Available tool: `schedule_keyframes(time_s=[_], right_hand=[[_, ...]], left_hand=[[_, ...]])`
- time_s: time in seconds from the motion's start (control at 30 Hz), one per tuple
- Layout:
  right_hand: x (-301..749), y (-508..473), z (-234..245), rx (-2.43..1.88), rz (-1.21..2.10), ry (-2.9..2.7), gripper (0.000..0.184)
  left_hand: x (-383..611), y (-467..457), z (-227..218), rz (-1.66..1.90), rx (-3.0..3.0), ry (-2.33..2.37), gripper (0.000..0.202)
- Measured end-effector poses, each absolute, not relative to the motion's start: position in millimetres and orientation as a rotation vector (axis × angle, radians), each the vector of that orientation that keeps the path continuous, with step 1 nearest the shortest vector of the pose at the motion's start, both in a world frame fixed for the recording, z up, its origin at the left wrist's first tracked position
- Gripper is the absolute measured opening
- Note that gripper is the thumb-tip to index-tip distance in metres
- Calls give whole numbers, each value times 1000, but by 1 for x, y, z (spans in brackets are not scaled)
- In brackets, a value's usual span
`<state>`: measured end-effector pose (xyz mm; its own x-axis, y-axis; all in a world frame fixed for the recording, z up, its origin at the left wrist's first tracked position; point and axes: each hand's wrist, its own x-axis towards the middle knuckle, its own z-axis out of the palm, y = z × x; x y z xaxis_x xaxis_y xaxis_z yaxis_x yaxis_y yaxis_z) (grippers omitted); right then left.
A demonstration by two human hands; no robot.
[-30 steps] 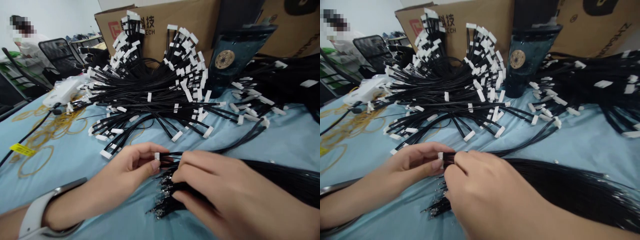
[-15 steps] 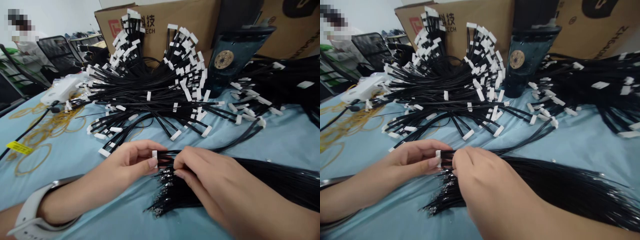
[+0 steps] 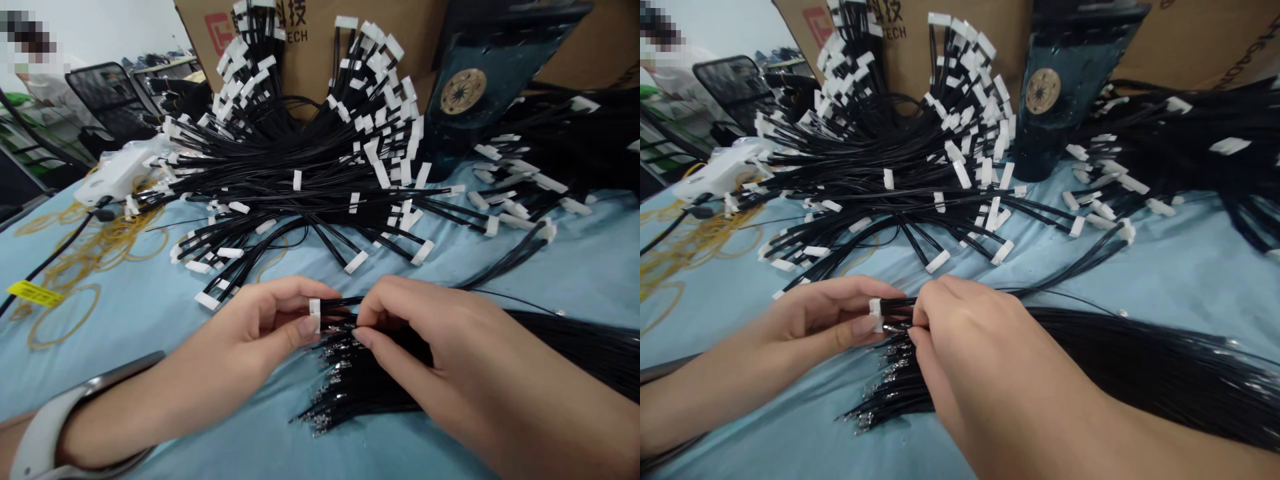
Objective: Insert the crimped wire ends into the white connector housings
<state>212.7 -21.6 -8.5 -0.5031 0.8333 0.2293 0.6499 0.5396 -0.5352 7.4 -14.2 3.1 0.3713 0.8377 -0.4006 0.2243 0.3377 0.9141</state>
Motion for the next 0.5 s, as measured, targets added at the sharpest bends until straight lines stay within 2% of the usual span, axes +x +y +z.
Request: schedule_keyframes(time_s=[0.23,0.5], right_hand=[[222,-15,-1,-1229,584,-2361,23],[222,-20,-9,-1414,716,-2121,21]], left_hand=[[10,-17,3,539,1267,1191,16],[9,-16,6,498,1228,1236,19]])
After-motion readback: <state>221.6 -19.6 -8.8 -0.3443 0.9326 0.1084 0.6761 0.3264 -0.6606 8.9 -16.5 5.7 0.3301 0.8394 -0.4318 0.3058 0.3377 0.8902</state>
